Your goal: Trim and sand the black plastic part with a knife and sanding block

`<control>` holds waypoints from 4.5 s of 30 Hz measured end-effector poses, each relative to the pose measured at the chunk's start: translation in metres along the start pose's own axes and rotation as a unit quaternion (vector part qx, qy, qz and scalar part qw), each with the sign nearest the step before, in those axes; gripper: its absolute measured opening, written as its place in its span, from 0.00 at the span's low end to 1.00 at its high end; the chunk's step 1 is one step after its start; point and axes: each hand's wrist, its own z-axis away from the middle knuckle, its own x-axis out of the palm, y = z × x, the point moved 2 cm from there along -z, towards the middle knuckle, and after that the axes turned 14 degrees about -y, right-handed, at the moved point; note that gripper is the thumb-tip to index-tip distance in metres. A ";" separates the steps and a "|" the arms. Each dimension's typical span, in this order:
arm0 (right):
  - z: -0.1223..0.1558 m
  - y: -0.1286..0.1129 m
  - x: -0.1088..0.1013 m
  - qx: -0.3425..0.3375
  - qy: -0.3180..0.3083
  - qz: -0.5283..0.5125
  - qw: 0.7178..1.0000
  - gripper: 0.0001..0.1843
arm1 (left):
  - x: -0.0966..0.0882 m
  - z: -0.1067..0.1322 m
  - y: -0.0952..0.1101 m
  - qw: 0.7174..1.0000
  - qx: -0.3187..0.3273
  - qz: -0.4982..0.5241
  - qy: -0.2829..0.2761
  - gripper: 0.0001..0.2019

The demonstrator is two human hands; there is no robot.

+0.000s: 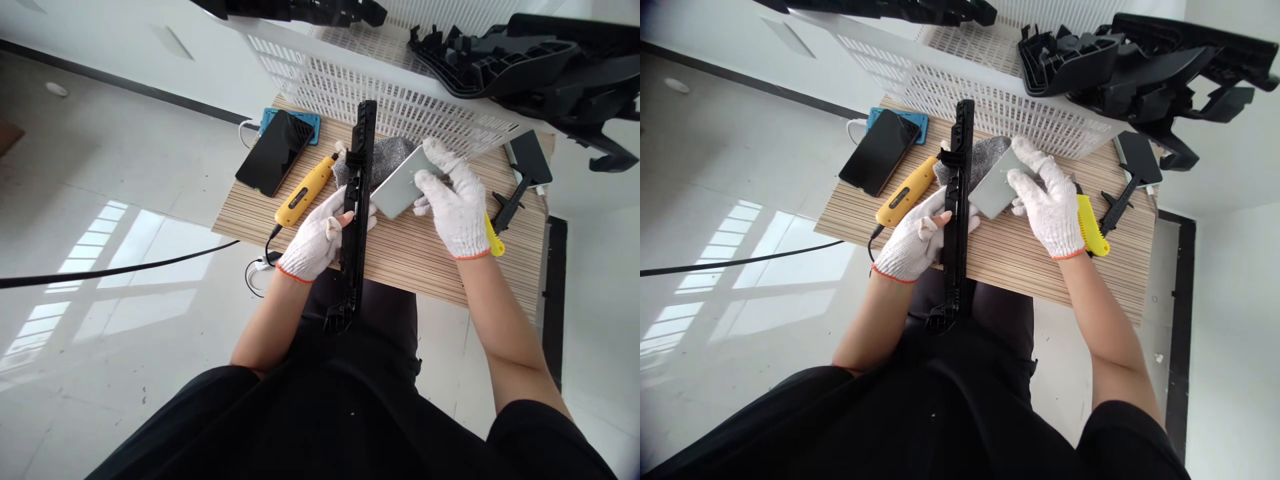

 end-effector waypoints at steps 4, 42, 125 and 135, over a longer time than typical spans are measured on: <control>0.004 -0.003 0.009 0.027 -0.171 -0.040 0.984 0.18 | 0.000 -0.001 0.004 0.997 0.021 -0.074 0.023 0.23; 0.005 0.004 0.019 0.045 -0.222 -0.067 0.972 0.15 | 0.000 -0.003 0.007 0.990 0.032 -0.126 0.047 0.20; 0.003 0.007 0.037 0.072 -0.115 0.025 0.990 0.29 | -0.007 -0.005 -0.002 0.993 0.034 -0.108 0.040 0.26; 0.002 0.001 0.021 0.113 -0.205 -0.055 0.971 0.31 | -0.006 -0.003 -0.001 0.994 0.044 -0.092 0.037 0.23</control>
